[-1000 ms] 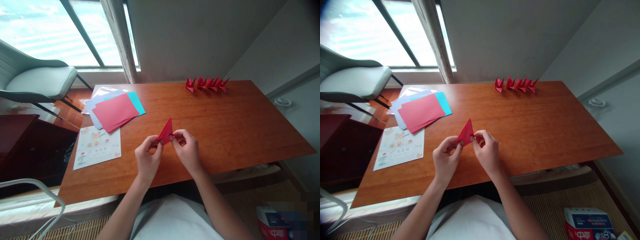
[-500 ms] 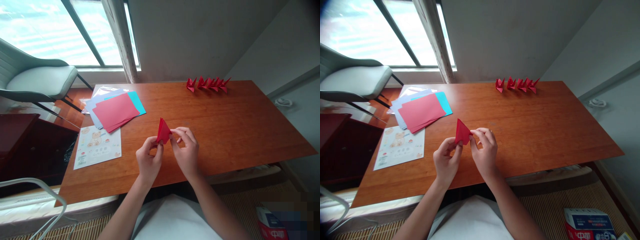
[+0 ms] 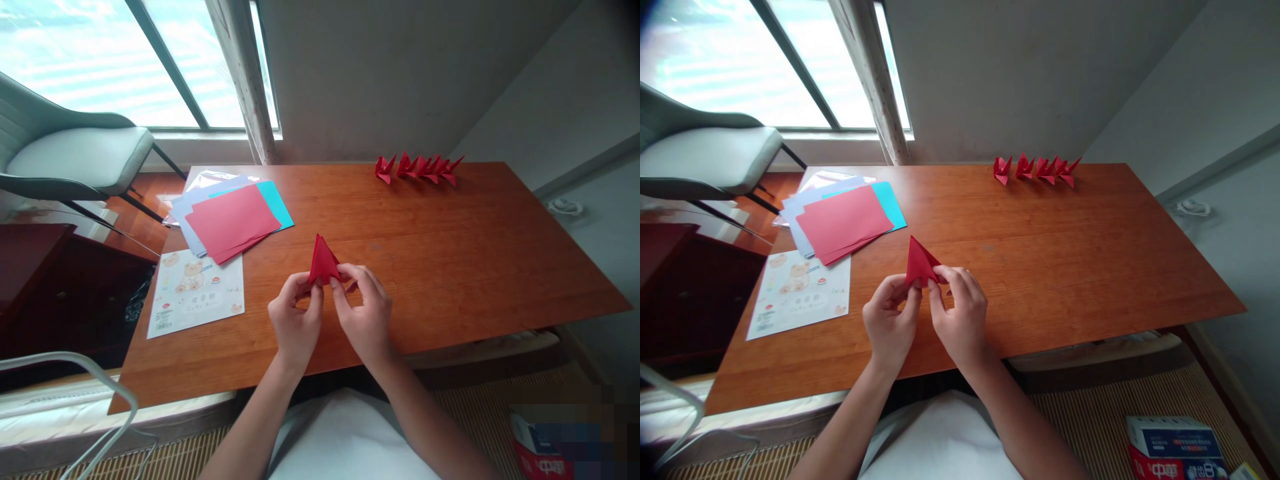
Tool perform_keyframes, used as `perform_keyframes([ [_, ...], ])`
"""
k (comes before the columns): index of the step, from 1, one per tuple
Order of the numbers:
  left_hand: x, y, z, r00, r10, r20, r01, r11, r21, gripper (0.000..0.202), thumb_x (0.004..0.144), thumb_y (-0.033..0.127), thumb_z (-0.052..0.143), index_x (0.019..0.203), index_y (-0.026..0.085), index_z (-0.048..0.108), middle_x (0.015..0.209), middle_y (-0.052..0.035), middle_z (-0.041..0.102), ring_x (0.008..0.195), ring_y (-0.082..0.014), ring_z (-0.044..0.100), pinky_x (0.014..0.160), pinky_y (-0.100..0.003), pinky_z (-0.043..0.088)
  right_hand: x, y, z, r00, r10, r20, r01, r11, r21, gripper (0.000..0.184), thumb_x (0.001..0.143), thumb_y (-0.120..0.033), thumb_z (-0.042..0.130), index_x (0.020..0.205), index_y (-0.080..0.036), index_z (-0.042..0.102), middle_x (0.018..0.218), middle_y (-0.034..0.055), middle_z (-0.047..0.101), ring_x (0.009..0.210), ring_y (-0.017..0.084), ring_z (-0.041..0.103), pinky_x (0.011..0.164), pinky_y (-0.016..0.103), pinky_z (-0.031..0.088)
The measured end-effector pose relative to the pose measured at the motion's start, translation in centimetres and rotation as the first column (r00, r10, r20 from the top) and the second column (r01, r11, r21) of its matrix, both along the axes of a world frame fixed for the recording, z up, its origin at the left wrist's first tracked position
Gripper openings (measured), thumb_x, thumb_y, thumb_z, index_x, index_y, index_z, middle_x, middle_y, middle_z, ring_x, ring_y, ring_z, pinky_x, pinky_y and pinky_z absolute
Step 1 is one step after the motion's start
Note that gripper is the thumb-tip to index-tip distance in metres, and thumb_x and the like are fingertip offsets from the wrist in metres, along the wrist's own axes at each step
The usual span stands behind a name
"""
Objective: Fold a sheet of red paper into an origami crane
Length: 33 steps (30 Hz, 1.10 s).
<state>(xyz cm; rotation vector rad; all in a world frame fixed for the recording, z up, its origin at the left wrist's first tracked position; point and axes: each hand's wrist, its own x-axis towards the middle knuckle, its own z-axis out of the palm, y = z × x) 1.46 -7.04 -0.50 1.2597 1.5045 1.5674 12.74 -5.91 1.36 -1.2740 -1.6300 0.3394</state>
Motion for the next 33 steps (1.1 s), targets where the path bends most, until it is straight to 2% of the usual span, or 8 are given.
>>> perform_keyframes([
  [2, 0.0, 0.0, 0.0, 1.000, -0.012, -0.029, 0.013, 1.000, 0.013, 0.008, 0.087, 0.019, 0.066, 0.095, 0.020, 0.069, 0.088, -0.0022, 0.076, 0.077, -0.0158, 0.073, 0.073, -0.025, 0.059, -0.2, 0.0, -0.1, 1.000, 0.007, 0.007, -0.007, 1.000, 0.003, 0.014, 0.094, -0.017, 0.060, 0.106, -0.022, 0.065, 0.093, 0.0052, 0.073, 0.079, 0.018, 0.068, 0.070, 0.031, 0.056],
  [6, 0.0, -0.2, 0.0, 0.993, -0.016, -0.113, 0.020, 0.999, 0.037, 0.010, 0.088, 0.019, 0.066, 0.096, 0.020, 0.069, 0.086, -0.0007, 0.075, 0.074, -0.0138, 0.071, 0.072, -0.024, 0.058, -0.2, 0.1, -0.1, 0.998, 0.034, 0.058, -0.035, 0.999, 0.020, 0.014, 0.096, -0.018, 0.057, 0.101, -0.023, 0.069, 0.095, 0.0066, 0.074, 0.089, 0.020, 0.071, 0.078, 0.032, 0.057],
  [12, 0.1, -0.3, 0.2, 0.981, -0.070, -0.179, 0.074, 0.997, 0.017, 0.015, 0.090, 0.024, 0.064, 0.104, 0.021, 0.067, 0.094, -0.0029, 0.076, 0.079, -0.0155, 0.071, 0.076, -0.026, 0.058, 0.5, 0.3, 0.0, 0.984, 0.129, 0.119, -0.126, 0.991, -0.034, 0.023, 0.100, -0.022, 0.052, 0.113, -0.023, 0.070, 0.105, 0.0094, 0.073, 0.098, 0.022, 0.070, 0.087, 0.036, 0.057],
  [18, -0.1, -0.3, 0.6, 0.979, -0.178, -0.104, 0.180, 0.984, 0.005, 0.017, 0.093, 0.026, 0.062, 0.109, 0.020, 0.065, 0.102, -0.0058, 0.076, 0.085, -0.0176, 0.073, 0.078, -0.027, 0.059, 1.8, 0.9, 0.7, 0.967, 0.254, -0.035, -0.256, 0.953, -0.160, 0.021, 0.095, -0.030, 0.063, 0.113, -0.021, 0.070, 0.107, 0.0085, 0.070, 0.095, 0.020, 0.069, 0.082, 0.033, 0.059],
  [23, 0.0, -0.4, 0.5, 0.964, -0.204, -0.173, 0.212, 0.977, 0.028, 0.018, 0.092, 0.021, 0.061, 0.110, 0.021, 0.064, 0.105, -0.0055, 0.076, 0.084, -0.0166, 0.073, 0.078, -0.026, 0.058, 2.5, 1.2, 1.1, 0.955, 0.258, -0.146, -0.285, 0.933, -0.219, 0.019, 0.092, -0.030, 0.067, 0.109, -0.022, 0.070, 0.105, 0.0068, 0.069, 0.087, 0.018, 0.068, 0.075, 0.031, 0.061],
  [27, 0.1, -0.5, 0.6, 0.962, -0.199, -0.189, 0.209, 0.977, 0.035, 0.018, 0.092, 0.017, 0.059, 0.109, 0.021, 0.063, 0.103, -0.0045, 0.076, 0.084, -0.0161, 0.073, 0.079, -0.026, 0.057, 2.6, 1.0, 1.0, 0.954, 0.264, -0.142, -0.291, 0.928, -0.233, 0.022, 0.090, -0.030, 0.069, 0.110, -0.022, 0.069, 0.105, 0.0072, 0.069, 0.093, 0.020, 0.068, 0.075, 0.031, 0.061],
  [31, 0.1, -0.5, 0.8, 0.970, -0.189, -0.156, 0.191, 0.982, -0.005, 0.015, 0.092, 0.022, 0.059, 0.107, 0.021, 0.064, 0.098, -0.0045, 0.076, 0.082, -0.0172, 0.073, 0.078, -0.027, 0.057, 2.7, 1.0, 0.9, 0.954, 0.267, -0.136, -0.293, 0.926, -0.238, 0.019, 0.093, -0.029, 0.064, 0.110, -0.021, 0.069, 0.106, 0.0075, 0.069, 0.089, 0.019, 0.069, 0.075, 0.031, 0.060],
  [33, 0.0, -0.4, 0.9, 0.974, -0.198, -0.112, 0.198, 0.980, -0.013, 0.014, 0.093, 0.025, 0.060, 0.105, 0.020, 0.065, 0.097, -0.0048, 0.076, 0.084, -0.0177, 0.073, 0.078, -0.027, 0.057, 2.8, 1.1, 0.9, 0.957, 0.273, -0.101, -0.289, 0.933, -0.214, 0.017, 0.095, -0.026, 0.058, 0.107, -0.021, 0.070, 0.105, 0.0073, 0.071, 0.092, 0.019, 0.069, 0.081, 0.033, 0.059],
])
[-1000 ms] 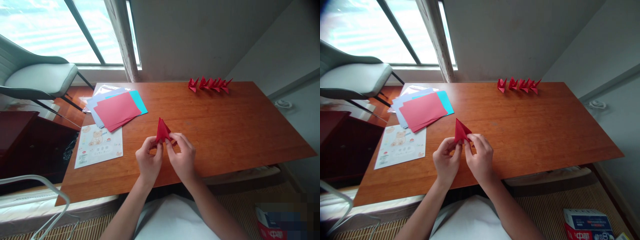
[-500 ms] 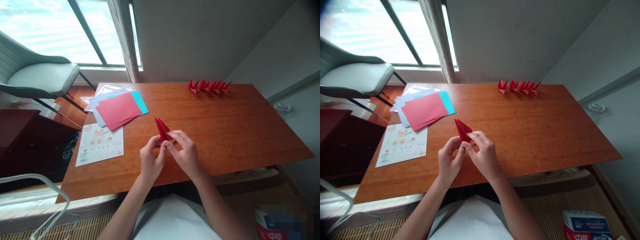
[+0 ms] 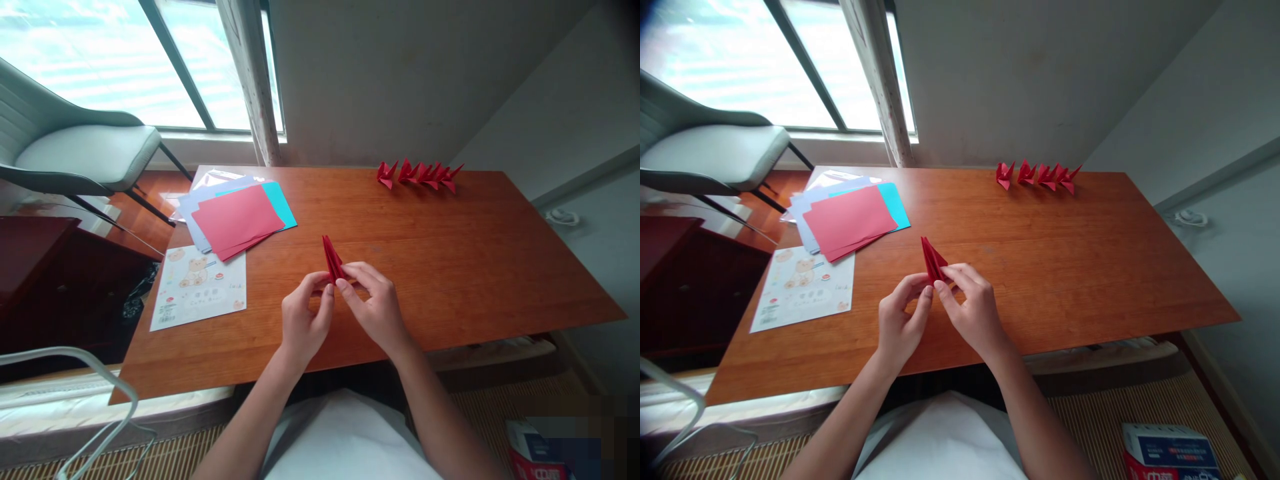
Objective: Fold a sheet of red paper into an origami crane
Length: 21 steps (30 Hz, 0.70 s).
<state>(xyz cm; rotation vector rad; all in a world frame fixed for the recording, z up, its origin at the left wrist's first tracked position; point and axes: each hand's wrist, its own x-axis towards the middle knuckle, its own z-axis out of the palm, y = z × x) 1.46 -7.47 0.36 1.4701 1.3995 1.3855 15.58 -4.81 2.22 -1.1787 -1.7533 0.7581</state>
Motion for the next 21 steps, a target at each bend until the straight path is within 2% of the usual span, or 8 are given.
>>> perform_keyframes([
  [2, 0.0, 0.0, 0.0, 0.999, -0.005, 0.041, 0.006, 1.000, -0.009, 0.014, 0.094, 0.028, 0.060, 0.105, 0.020, 0.065, 0.098, -0.0050, 0.076, 0.086, -0.0180, 0.073, 0.079, -0.027, 0.057, 0.0, 0.0, -0.1, 0.999, -0.007, 0.033, 0.005, 0.999, 0.038, 0.019, 0.097, -0.021, 0.052, 0.105, -0.022, 0.070, 0.103, 0.0069, 0.072, 0.096, 0.020, 0.069, 0.086, 0.035, 0.057],
  [4, 0.0, 0.1, 0.0, 0.999, -0.007, 0.053, 0.008, 1.000, -0.015, 0.015, 0.093, 0.029, 0.062, 0.105, 0.021, 0.065, 0.099, -0.0049, 0.076, 0.086, -0.0181, 0.072, 0.080, -0.027, 0.057, -0.1, 0.1, -0.2, 0.999, -0.023, 0.045, 0.020, 0.999, 0.050, 0.021, 0.096, -0.018, 0.050, 0.104, -0.022, 0.069, 0.101, 0.0069, 0.072, 0.094, 0.021, 0.069, 0.084, 0.035, 0.057],
  [7, 0.0, 0.2, -0.2, 0.999, -0.018, 0.036, 0.019, 0.999, -0.025, 0.013, 0.093, 0.028, 0.063, 0.103, 0.021, 0.066, 0.097, -0.0043, 0.076, 0.084, -0.0176, 0.072, 0.079, -0.027, 0.057, -0.3, 0.0, -0.3, 0.998, -0.038, 0.042, 0.038, 0.999, 0.006, 0.018, 0.092, -0.018, 0.055, 0.104, -0.022, 0.068, 0.097, 0.0061, 0.071, 0.086, 0.020, 0.068, 0.075, 0.032, 0.057],
  [10, -0.1, 0.2, -0.5, 0.998, -0.025, 0.058, 0.028, 0.999, -0.039, 0.010, 0.094, 0.026, 0.061, 0.098, 0.021, 0.067, 0.091, -0.0033, 0.075, 0.081, -0.0168, 0.071, 0.078, -0.027, 0.057, -0.3, 0.1, -0.4, 1.000, -0.025, 0.018, 0.026, 0.999, -0.048, 0.013, 0.092, -0.021, 0.060, 0.102, -0.022, 0.068, 0.094, 0.0045, 0.070, 0.084, 0.019, 0.066, 0.073, 0.030, 0.055],
  [14, -0.2, 0.3, -0.3, 0.974, -0.099, 0.204, 0.113, 0.992, -0.057, 0.011, 0.092, 0.027, 0.063, 0.099, 0.020, 0.068, 0.102, -0.0070, 0.074, 0.093, -0.0200, 0.071, 0.087, -0.032, 0.057, 0.2, 0.1, -0.1, 0.992, 0.061, -0.109, -0.077, 0.986, -0.150, 0.014, 0.095, -0.027, 0.059, 0.100, -0.023, 0.072, 0.094, 0.0036, 0.070, 0.086, 0.018, 0.066, 0.075, 0.030, 0.053],
  [17, -0.2, 0.4, 0.0, 0.929, -0.153, 0.337, 0.195, 0.976, -0.094, 0.016, 0.090, 0.032, 0.067, 0.100, 0.020, 0.067, 0.110, -0.0106, 0.072, 0.103, -0.0233, 0.069, 0.090, -0.035, 0.057, 0.7, 0.1, 0.0, 0.961, 0.098, -0.259, -0.172, 0.945, -0.280, 0.017, 0.094, -0.033, 0.061, 0.100, -0.023, 0.073, 0.091, 0.0027, 0.072, 0.083, 0.018, 0.066, 0.073, 0.029, 0.054],
  [19, -0.1, 0.5, 0.0, 0.908, -0.156, 0.389, 0.215, 0.970, -0.112, 0.018, 0.088, 0.034, 0.070, 0.098, 0.019, 0.066, 0.104, -0.0102, 0.072, 0.098, -0.0224, 0.069, 0.087, -0.034, 0.058, 1.0, 0.0, 0.0, 0.948, 0.084, -0.308, -0.190, 0.924, -0.331, 0.018, 0.093, -0.034, 0.062, 0.100, -0.022, 0.074, 0.091, 0.0030, 0.073, 0.082, 0.018, 0.067, 0.071, 0.029, 0.054],
  [21, -0.1, 0.6, -0.3, 0.897, -0.116, 0.427, 0.181, 0.977, -0.116, 0.022, 0.084, 0.034, 0.074, 0.098, 0.020, 0.065, 0.097, -0.0075, 0.072, 0.091, -0.0199, 0.070, 0.083, -0.032, 0.058, 1.2, 0.0, -0.2, 0.954, 0.064, -0.293, -0.166, 0.926, -0.338, 0.019, 0.092, -0.035, 0.063, 0.098, -0.022, 0.074, 0.092, 0.0038, 0.075, 0.082, 0.019, 0.067, 0.072, 0.030, 0.054],
])
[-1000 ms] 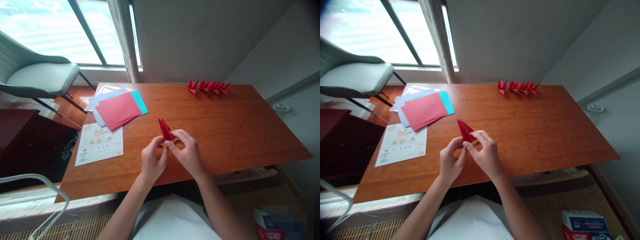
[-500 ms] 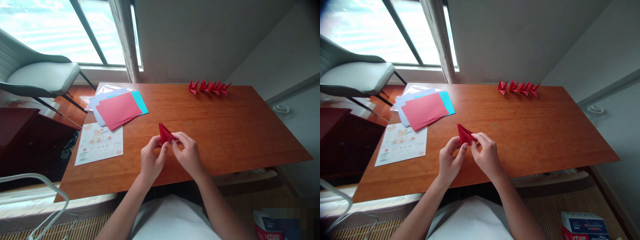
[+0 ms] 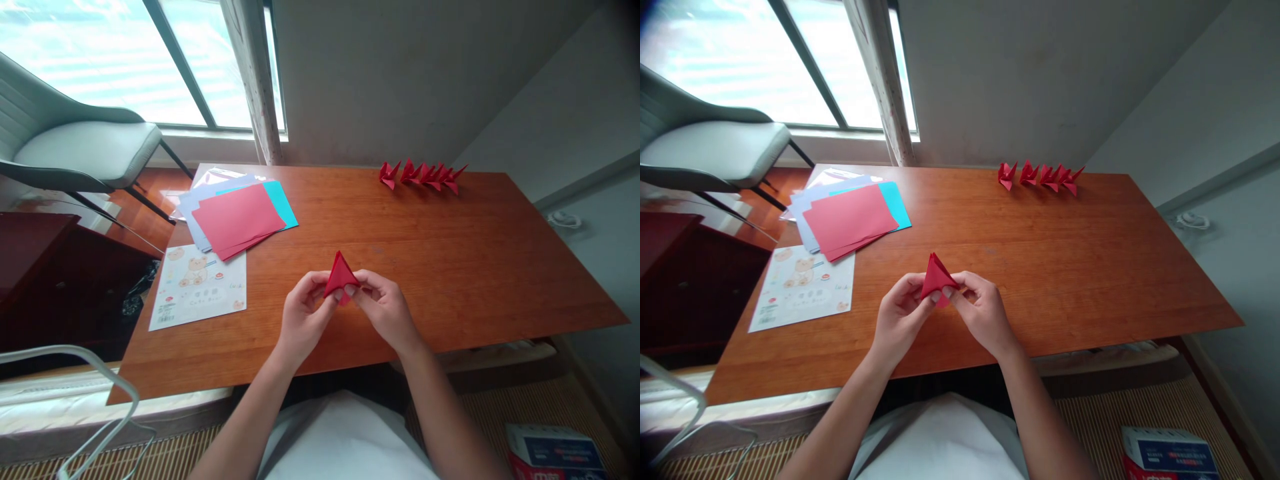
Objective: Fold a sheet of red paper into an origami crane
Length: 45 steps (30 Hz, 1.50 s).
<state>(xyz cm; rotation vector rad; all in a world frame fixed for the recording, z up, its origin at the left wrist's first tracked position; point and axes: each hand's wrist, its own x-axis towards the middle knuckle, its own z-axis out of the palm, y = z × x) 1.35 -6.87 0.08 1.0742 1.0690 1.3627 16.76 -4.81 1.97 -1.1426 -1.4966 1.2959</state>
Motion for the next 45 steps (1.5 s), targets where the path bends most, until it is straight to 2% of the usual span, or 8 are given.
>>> perform_keyframes([
  [4, -0.2, 0.2, -0.3, 0.996, 0.070, 0.049, -0.065, 0.994, -0.089, 0.035, 0.077, 0.031, 0.081, 0.107, 0.020, 0.065, 0.090, -0.0045, 0.072, 0.083, -0.0171, 0.069, 0.077, -0.028, 0.057, 0.1, -0.2, -0.6, 0.998, -0.033, 0.046, 0.032, 0.999, 0.017, 0.017, 0.090, -0.035, 0.065, 0.094, -0.021, 0.075, 0.090, 0.0042, 0.075, 0.080, 0.020, 0.067, 0.073, 0.031, 0.054],
  [8, -0.6, 0.2, 0.0, 0.998, -0.011, 0.062, 0.022, 0.985, -0.173, 0.022, 0.079, 0.035, 0.080, 0.089, 0.016, 0.073, 0.086, -0.0057, 0.075, 0.075, -0.0163, 0.068, 0.071, -0.026, 0.056, 0.1, -0.3, -0.7, 0.997, -0.028, 0.068, 0.028, 1.000, 0.003, 0.015, 0.089, -0.034, 0.067, 0.089, -0.020, 0.074, 0.084, 0.0033, 0.072, 0.077, 0.019, 0.065, 0.071, 0.030, 0.053],
  [14, -0.6, 0.2, 0.2, 0.992, -0.096, 0.079, 0.109, 0.978, -0.179, 0.022, 0.078, 0.035, 0.081, 0.082, 0.016, 0.072, 0.075, -0.0029, 0.071, 0.066, -0.0144, 0.064, 0.064, -0.025, 0.053, 0.1, 0.5, -0.3, 0.999, -0.035, -0.011, 0.034, 0.998, -0.058, 0.015, 0.085, -0.035, 0.071, 0.088, -0.020, 0.071, 0.082, 0.0016, 0.069, 0.075, 0.017, 0.063, 0.069, 0.029, 0.053],
  [18, -0.5, 0.2, 0.1, 0.991, -0.119, 0.067, 0.130, 0.974, -0.184, 0.021, 0.079, 0.035, 0.080, 0.081, 0.016, 0.071, 0.074, -0.0016, 0.070, 0.065, -0.0136, 0.063, 0.064, -0.024, 0.052, 0.0, 1.6, -0.1, 0.997, -0.065, -0.045, 0.064, 0.998, -0.028, 0.015, 0.083, -0.034, 0.073, 0.078, -0.020, 0.072, 0.076, 0.0006, 0.068, 0.071, 0.016, 0.062, 0.066, 0.028, 0.051],
  [26, -0.4, 0.4, 0.1, 0.989, -0.120, 0.090, 0.136, 0.970, -0.204, 0.022, 0.079, 0.033, 0.080, 0.082, 0.014, 0.069, 0.076, -0.0011, 0.068, 0.068, -0.0116, 0.060, 0.064, -0.021, 0.048, -0.7, 2.4, -0.4, 0.969, -0.210, -0.134, 0.201, 0.977, -0.078, 0.015, 0.078, -0.034, 0.079, 0.077, -0.020, 0.075, 0.074, 0.0008, 0.071, 0.069, 0.016, 0.063, 0.064, 0.027, 0.049],
  [36, -0.3, 0.1, 0.5, 0.965, -0.256, 0.060, 0.263, 0.938, -0.227, 0.025, 0.084, 0.037, 0.074, 0.082, 0.013, 0.070, 0.071, -0.0013, 0.066, 0.066, -0.0119, 0.058, 0.062, -0.021, 0.046, -1.3, 2.4, 0.4, 0.975, -0.150, -0.166, 0.149, 0.989, -0.018, 0.018, 0.088, -0.035, 0.070, 0.077, -0.021, 0.074, 0.072, -0.0014, 0.063, 0.065, 0.013, 0.054, 0.059, 0.025, 0.039],
  [40, -0.3, 0.1, 0.3, 0.965, -0.241, 0.099, 0.258, 0.938, -0.233, 0.024, 0.081, 0.036, 0.077, 0.084, 0.014, 0.068, 0.073, -0.0011, 0.067, 0.066, -0.0128, 0.060, 0.064, -0.023, 0.049, -1.5, 2.9, 0.4, 0.965, -0.213, -0.153, 0.220, 0.975, 0.029, 0.019, 0.088, -0.034, 0.070, 0.075, -0.020, 0.074, 0.070, -0.0013, 0.062, 0.065, 0.013, 0.054, 0.060, 0.026, 0.039],
  [45, -0.3, 0.3, 0.1, 0.976, -0.206, 0.065, 0.215, 0.956, -0.201, 0.023, 0.083, 0.035, 0.076, 0.083, 0.014, 0.066, 0.072, -0.0006, 0.065, 0.066, -0.0119, 0.059, 0.064, -0.022, 0.048, -2.2, 3.2, 0.1, 0.943, -0.279, -0.180, 0.283, 0.959, 0.001, 0.020, 0.086, -0.036, 0.072, 0.076, -0.019, 0.075, 0.069, -0.0002, 0.064, 0.066, 0.014, 0.055, 0.060, 0.026, 0.040],
])
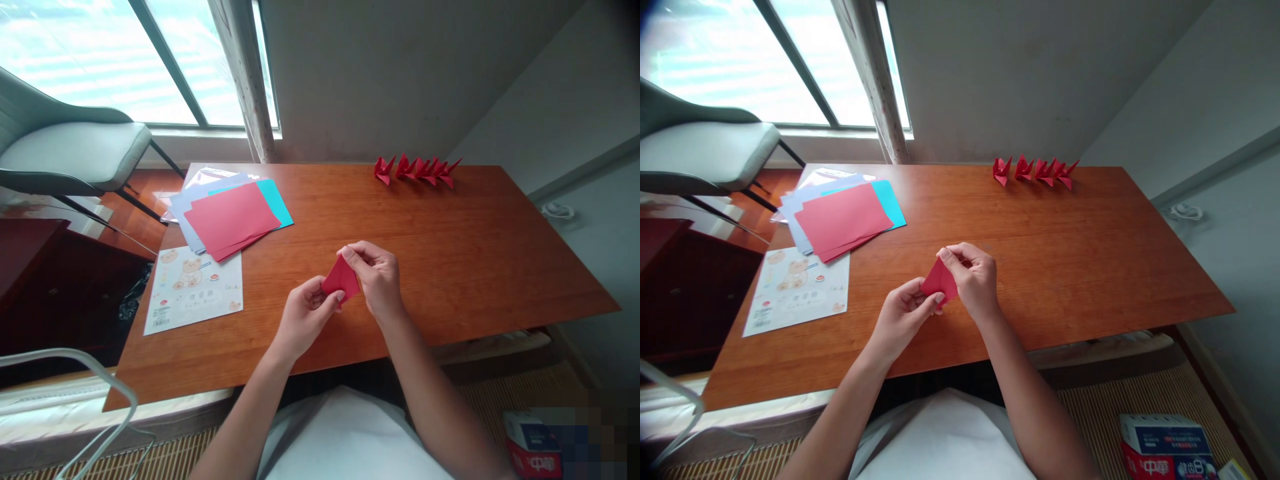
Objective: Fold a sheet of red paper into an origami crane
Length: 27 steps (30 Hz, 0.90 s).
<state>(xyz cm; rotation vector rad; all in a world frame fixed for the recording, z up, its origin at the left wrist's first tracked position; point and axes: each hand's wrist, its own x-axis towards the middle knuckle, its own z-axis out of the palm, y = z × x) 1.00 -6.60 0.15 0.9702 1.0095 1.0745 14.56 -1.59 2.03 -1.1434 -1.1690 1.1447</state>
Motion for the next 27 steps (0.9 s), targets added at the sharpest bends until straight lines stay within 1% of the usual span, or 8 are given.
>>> perform_keyframes([
  [5, 0.3, -0.6, -0.7, 0.996, -0.033, -0.080, 0.036, 0.999, 0.033, 0.016, 0.083, 0.029, 0.075, 0.086, 0.015, 0.066, 0.078, -0.0026, 0.066, 0.071, -0.0121, 0.059, 0.066, -0.021, 0.047, 0.1, 0.7, 0.0, 0.968, -0.224, -0.114, 0.225, 0.974, -0.002, 0.021, 0.085, -0.040, 0.072, 0.078, -0.020, 0.074, 0.071, -0.0007, 0.066, 0.065, 0.013, 0.056, 0.058, 0.024, 0.041],
  [7, 0.4, -0.7, -0.6, 0.996, -0.036, -0.083, 0.039, 0.998, 0.045, 0.017, 0.084, 0.028, 0.075, 0.091, 0.015, 0.067, 0.082, -0.0035, 0.066, 0.075, -0.0133, 0.061, 0.069, -0.022, 0.049, 0.3, 0.8, 0.2, 0.965, -0.244, -0.099, 0.248, 0.968, 0.028, 0.021, 0.085, -0.040, 0.073, 0.079, -0.020, 0.074, 0.072, -0.0004, 0.067, 0.067, 0.013, 0.057, 0.059, 0.024, 0.042],
  [11, 0.1, -0.6, 0.3, 0.997, -0.066, 0.037, 0.064, 0.997, 0.047, 0.037, 0.085, 0.034, 0.075, 0.116, 0.017, 0.064, 0.099, -0.0064, 0.069, 0.090, -0.0183, 0.064, 0.082, -0.027, 0.052, 0.0, 0.2, 0.6, 0.993, -0.122, -0.007, 0.122, 0.992, 0.028, 0.022, 0.086, -0.042, 0.071, 0.082, -0.021, 0.075, 0.073, 0.0005, 0.068, 0.065, 0.014, 0.059, 0.058, 0.025, 0.044],
  [14, -0.1, -0.3, 0.5, 1.000, 0.011, 0.014, -0.011, 0.999, 0.044, 0.032, 0.094, 0.043, 0.062, 0.106, 0.014, 0.071, 0.089, -0.0051, 0.070, 0.082, -0.0164, 0.061, 0.075, -0.025, 0.048, -0.5, -0.6, 0.5, 0.995, 0.044, 0.085, -0.045, 0.999, 0.010, 0.022, 0.088, -0.040, 0.070, 0.080, -0.020, 0.075, 0.071, 0.0005, 0.066, 0.064, 0.014, 0.059, 0.058, 0.026, 0.044],
  [17, -0.2, -0.1, 0.3, 0.996, 0.072, -0.054, -0.068, 0.995, 0.072, 0.037, 0.096, 0.046, 0.058, 0.088, 0.013, 0.073, 0.075, -0.0023, 0.066, 0.072, -0.0137, 0.055, 0.068, -0.023, 0.043, -0.8, -0.9, 0.3, 0.989, 0.076, 0.124, -0.080, 0.996, 0.030, 0.020, 0.087, -0.036, 0.071, 0.077, -0.020, 0.074, 0.072, 0.0004, 0.066, 0.067, 0.014, 0.059, 0.062, 0.026, 0.044],
  [21, 0.1, 0.0, 0.3, 0.997, 0.033, -0.069, -0.030, 0.998, 0.057, 0.035, 0.092, 0.045, 0.063, 0.081, 0.013, 0.072, 0.071, -0.0019, 0.066, 0.068, -0.0138, 0.056, 0.064, -0.023, 0.043, -0.4, -0.4, 0.1, 0.999, -0.025, 0.048, 0.024, 0.999, 0.032, 0.020, 0.086, -0.037, 0.072, 0.076, -0.020, 0.074, 0.069, -0.0007, 0.065, 0.065, 0.013, 0.057, 0.060, 0.026, 0.043],
  [24, 0.3, -0.1, 0.5, 0.999, -0.011, -0.037, 0.011, 1.000, 0.017, 0.029, 0.088, 0.042, 0.070, 0.084, 0.014, 0.074, 0.073, -0.0036, 0.071, 0.073, -0.0170, 0.063, 0.069, -0.024, 0.049, 0.1, 0.0, -0.1, 0.990, -0.140, -0.014, 0.140, 0.990, 0.024, 0.023, 0.084, -0.041, 0.074, 0.079, -0.020, 0.074, 0.070, -0.0003, 0.066, 0.064, 0.014, 0.056, 0.058, 0.025, 0.043],
  [27, 0.4, -0.3, 0.4, 1.000, -0.020, 0.022, 0.020, 1.000, 0.001, 0.024, 0.084, 0.037, 0.075, 0.093, 0.015, 0.073, 0.085, -0.0053, 0.075, 0.082, -0.0188, 0.067, 0.076, -0.026, 0.052, 0.2, -0.1, -0.4, 0.980, -0.198, -0.017, 0.198, 0.980, 0.023, 0.025, 0.084, -0.044, 0.073, 0.080, -0.020, 0.074, 0.072, 0.0005, 0.068, 0.065, 0.014, 0.058, 0.059, 0.026, 0.044],
])
